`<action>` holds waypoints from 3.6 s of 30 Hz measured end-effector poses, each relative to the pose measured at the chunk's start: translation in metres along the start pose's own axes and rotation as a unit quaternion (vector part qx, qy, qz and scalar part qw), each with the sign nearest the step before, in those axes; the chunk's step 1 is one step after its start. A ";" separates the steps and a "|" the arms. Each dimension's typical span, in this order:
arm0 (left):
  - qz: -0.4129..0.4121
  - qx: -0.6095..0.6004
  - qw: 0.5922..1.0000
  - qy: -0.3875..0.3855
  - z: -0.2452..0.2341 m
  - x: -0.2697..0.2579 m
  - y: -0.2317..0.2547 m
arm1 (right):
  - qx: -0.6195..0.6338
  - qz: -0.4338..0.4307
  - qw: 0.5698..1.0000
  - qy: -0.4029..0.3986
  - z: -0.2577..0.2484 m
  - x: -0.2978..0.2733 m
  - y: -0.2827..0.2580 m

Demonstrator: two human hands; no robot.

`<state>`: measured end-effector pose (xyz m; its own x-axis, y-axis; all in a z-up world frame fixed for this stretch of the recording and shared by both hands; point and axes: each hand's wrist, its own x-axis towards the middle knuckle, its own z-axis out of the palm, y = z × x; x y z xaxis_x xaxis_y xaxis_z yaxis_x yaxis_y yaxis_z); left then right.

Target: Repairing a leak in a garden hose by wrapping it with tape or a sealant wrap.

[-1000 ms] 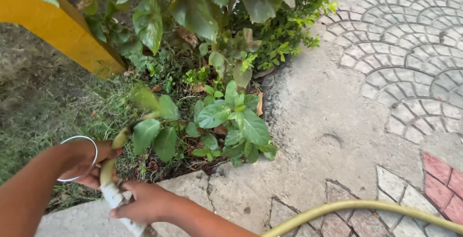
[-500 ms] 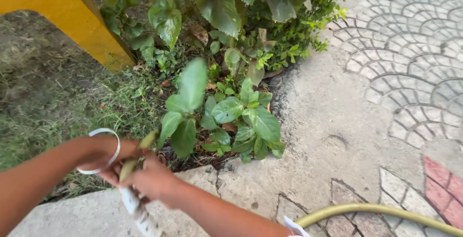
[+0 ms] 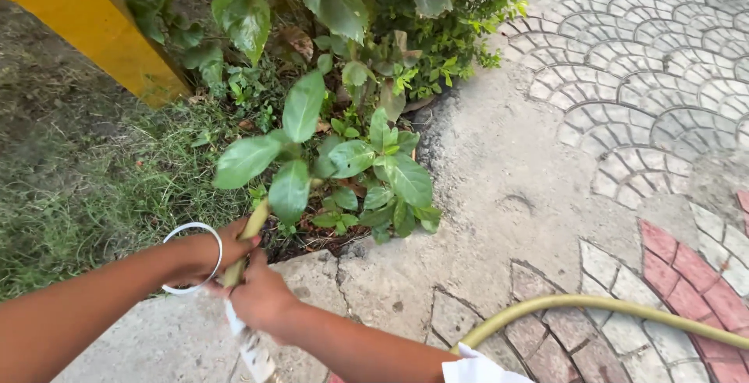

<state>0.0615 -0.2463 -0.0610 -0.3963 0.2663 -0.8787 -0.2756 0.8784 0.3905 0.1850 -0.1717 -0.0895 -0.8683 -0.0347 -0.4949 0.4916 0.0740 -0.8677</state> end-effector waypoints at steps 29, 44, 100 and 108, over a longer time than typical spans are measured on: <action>0.009 0.165 0.986 0.036 -0.059 -0.032 0.058 | 0.092 0.044 0.994 0.033 -0.067 0.026 -0.071; 0.108 0.579 0.802 0.098 -0.062 -0.044 0.046 | 0.021 0.158 0.979 0.125 -0.090 0.008 -0.032; 0.388 -0.205 0.843 0.311 -0.108 -0.072 0.196 | -0.057 -0.188 0.965 0.176 -0.171 0.106 -0.295; 0.297 -0.233 0.906 0.190 -0.088 -0.121 0.186 | -0.138 -0.092 0.942 0.291 -0.158 0.045 -0.315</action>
<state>-0.0193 -0.1503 0.1420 -0.8448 0.4033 -0.3517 -0.2197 0.3379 0.9152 -0.0196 -0.0393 0.1685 -0.8655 0.4751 -0.1585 0.3636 0.3784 -0.8513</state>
